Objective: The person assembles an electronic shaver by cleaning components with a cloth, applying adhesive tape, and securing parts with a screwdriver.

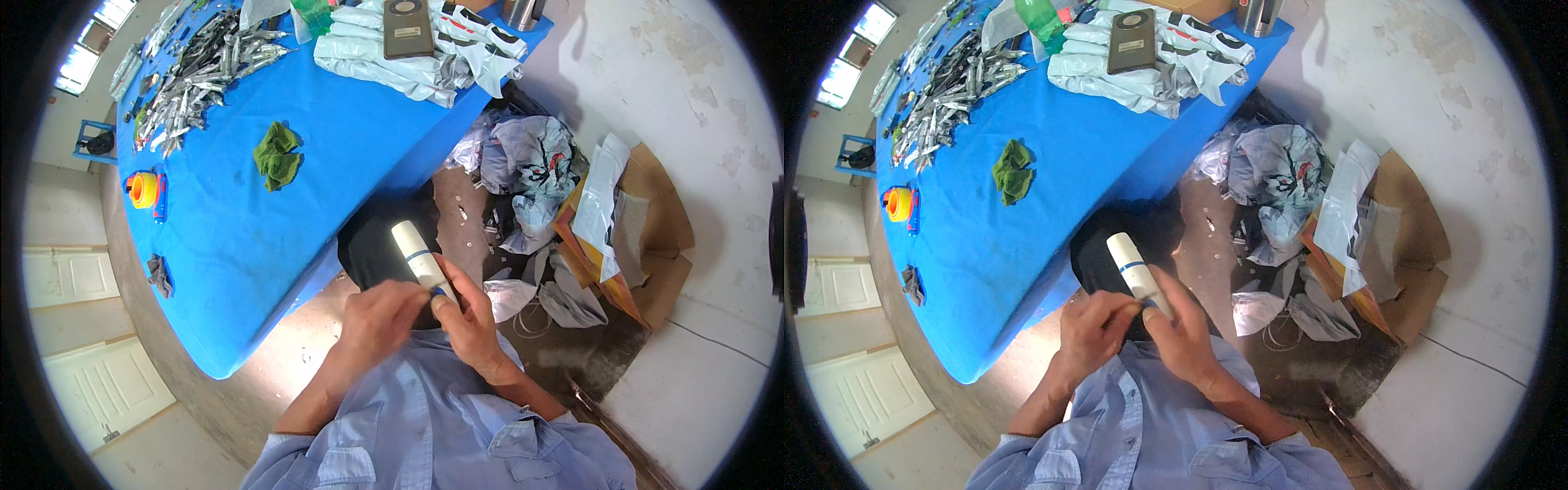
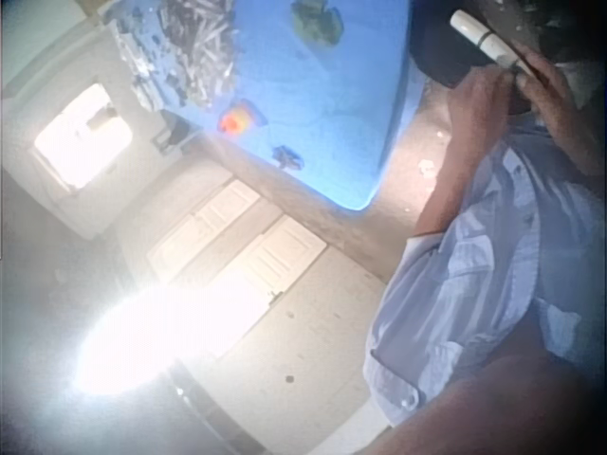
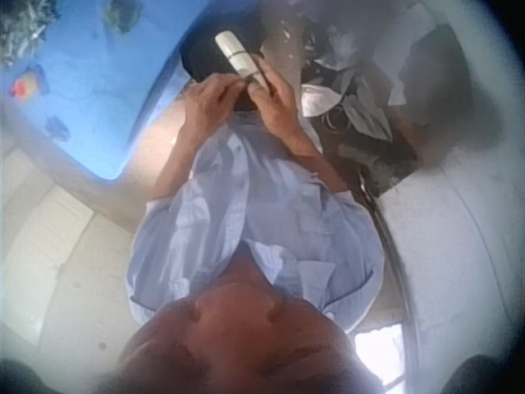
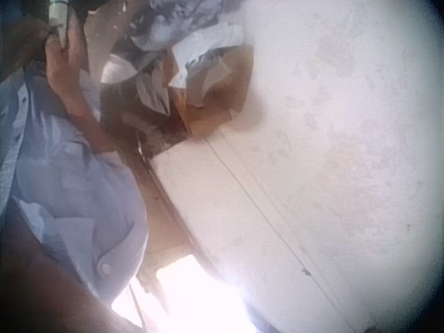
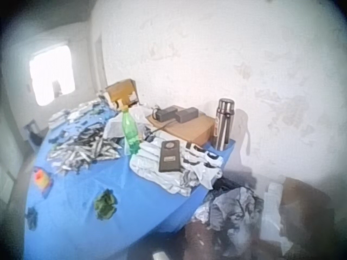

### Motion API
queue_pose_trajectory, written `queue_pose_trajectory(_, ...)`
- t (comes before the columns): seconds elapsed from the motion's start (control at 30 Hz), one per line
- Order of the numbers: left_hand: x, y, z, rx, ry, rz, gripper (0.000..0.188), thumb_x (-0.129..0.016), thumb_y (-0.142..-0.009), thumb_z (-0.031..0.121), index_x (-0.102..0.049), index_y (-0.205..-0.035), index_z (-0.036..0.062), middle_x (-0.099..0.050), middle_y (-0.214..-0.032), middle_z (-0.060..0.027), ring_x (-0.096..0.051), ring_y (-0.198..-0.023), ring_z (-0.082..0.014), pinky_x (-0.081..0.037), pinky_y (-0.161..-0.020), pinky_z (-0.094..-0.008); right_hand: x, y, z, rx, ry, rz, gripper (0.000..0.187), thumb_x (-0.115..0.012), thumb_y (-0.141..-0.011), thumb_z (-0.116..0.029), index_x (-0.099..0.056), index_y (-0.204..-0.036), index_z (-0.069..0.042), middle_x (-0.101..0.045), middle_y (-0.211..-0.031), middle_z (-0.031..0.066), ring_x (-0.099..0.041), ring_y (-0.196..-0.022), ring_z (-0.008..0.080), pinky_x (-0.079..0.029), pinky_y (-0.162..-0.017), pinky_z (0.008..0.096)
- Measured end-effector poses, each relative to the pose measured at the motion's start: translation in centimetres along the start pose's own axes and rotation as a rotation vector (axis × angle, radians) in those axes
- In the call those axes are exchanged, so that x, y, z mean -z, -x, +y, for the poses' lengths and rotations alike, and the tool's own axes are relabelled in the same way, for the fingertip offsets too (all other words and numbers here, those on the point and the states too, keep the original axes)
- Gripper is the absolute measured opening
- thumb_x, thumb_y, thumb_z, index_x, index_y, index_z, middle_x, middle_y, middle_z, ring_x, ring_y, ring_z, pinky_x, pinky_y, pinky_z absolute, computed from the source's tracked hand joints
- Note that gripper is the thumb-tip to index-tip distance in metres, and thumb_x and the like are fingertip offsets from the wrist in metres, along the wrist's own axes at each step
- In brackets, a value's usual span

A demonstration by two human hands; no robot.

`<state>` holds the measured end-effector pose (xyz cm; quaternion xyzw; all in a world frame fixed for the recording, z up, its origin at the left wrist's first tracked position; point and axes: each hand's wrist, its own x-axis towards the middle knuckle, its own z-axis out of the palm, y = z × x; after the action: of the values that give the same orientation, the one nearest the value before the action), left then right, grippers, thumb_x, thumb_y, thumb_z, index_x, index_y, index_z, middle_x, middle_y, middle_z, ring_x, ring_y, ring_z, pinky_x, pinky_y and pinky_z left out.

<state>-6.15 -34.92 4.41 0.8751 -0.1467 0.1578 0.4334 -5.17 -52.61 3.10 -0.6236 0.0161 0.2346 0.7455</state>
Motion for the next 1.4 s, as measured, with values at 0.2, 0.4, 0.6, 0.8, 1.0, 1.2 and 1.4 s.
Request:
queue_pose_trajectory(0.2,1.1,-0.2,-0.8,0.175,-0.021,-0.015,0.013,-0.079,-0.087,-0.002,-0.073,-0.097,0.0029,-0.073,-0.085,-0.0119,-0.071,-0.069,-0.0263,-0.054,-0.058,-0.0351,0.4,0.1,-0.1,0.015,0.053,0.002,0.059,-0.058,-0.097,-0.011,-0.048,-0.152,0.007,-0.061,-0.137,0.0188,-0.06,-0.123,0.0216,-0.046,-0.106,0.0339)
queue_pose_trajectory(0.4,0.9,-0.3,-0.2,0.067,-0.002,-0.091,0.017,-0.079,-0.084,-0.004,-0.074,-0.099,0.0039,-0.073,-0.087,-0.0112,-0.073,-0.074,-0.0299,-0.058,-0.063,-0.0383,0.4,-0.2,0.1,0.135,0.214,0.036,0.059,-0.062,-0.093,-0.007,-0.05,-0.149,0.007,-0.062,-0.136,0.021,-0.061,-0.125,0.0256,-0.047,-0.107,0.0371)
queue_pose_trajectory(0.6,0.8,-0.2,-0.8,0.051,-0.006,-0.067,0.013,-0.081,-0.086,0.0,-0.073,-0.096,0.0047,-0.073,-0.085,-0.0116,-0.072,-0.07,-0.027,-0.055,-0.06,-0.0351,0.6,-0.2,0.0,0.127,0.23,0.055,0.058,-0.063,-0.093,-0.008,-0.051,-0.148,0.007,-0.064,-0.133,0.0177,-0.062,-0.121,0.0223,-0.048,-0.105,0.0333)
queue_pose_trajectory(0.8,0.6,-0.3,-1.1,0.101,0.002,-0.07,0.018,-0.078,-0.084,-0.006,-0.073,-0.098,0.0043,-0.074,-0.089,-0.0112,-0.074,-0.076,-0.0303,-0.06,-0.066,-0.0378,0.9,-0.3,-0.1,0.083,0.184,0.042,0.057,-0.063,-0.094,-0.01,-0.051,-0.147,0.008,-0.064,-0.135,0.0205,-0.062,-0.123,0.0246,-0.048,-0.106,0.0357)
queue_pose_trajectory(1.0,0.5,-0.5,0.2,0.046,0.01,-0.086,0.017,-0.077,-0.084,-0.005,-0.073,-0.097,0.0046,-0.074,-0.09,-0.0113,-0.074,-0.076,-0.0302,-0.059,-0.065,-0.0382,0.6,-0.4,0.3,0.097,0.138,0.038,0.057,-0.064,-0.094,-0.011,-0.051,-0.147,0.008,-0.064,-0.136,0.0219,-0.062,-0.124,0.024,-0.047,-0.106,0.0356)
queue_pose_trajectory(1.2,0.9,-0.3,-1.2,0.142,-0.04,-0.04,0.015,-0.078,-0.084,-0.004,-0.074,-0.096,0.0047,-0.074,-0.089,-0.0097,-0.073,-0.074,-0.0297,-0.059,-0.064,-0.0378,0.8,-0.3,-0.3,0.084,0.198,0.048,0.058,-0.064,-0.094,-0.009,-0.051,-0.148,0.007,-0.064,-0.136,0.0214,-0.062,-0.125,0.0251,-0.047,-0.107,0.0357)
queue_pose_trajectory(1.4,0.5,-0.3,-0.7,0.057,0.009,-0.105,0.013,-0.078,-0.086,-0.001,-0.073,-0.096,0.0042,-0.074,-0.087,-0.0111,-0.073,-0.073,-0.0303,-0.058,-0.062,-0.038,0.8,-0.5,-0.1,0.084,0.221,0.042,0.06,-0.065,-0.092,-0.007,-0.051,-0.149,0.006,-0.062,-0.137,0.0211,-0.061,-0.126,0.0258,-0.046,-0.108,0.0356)
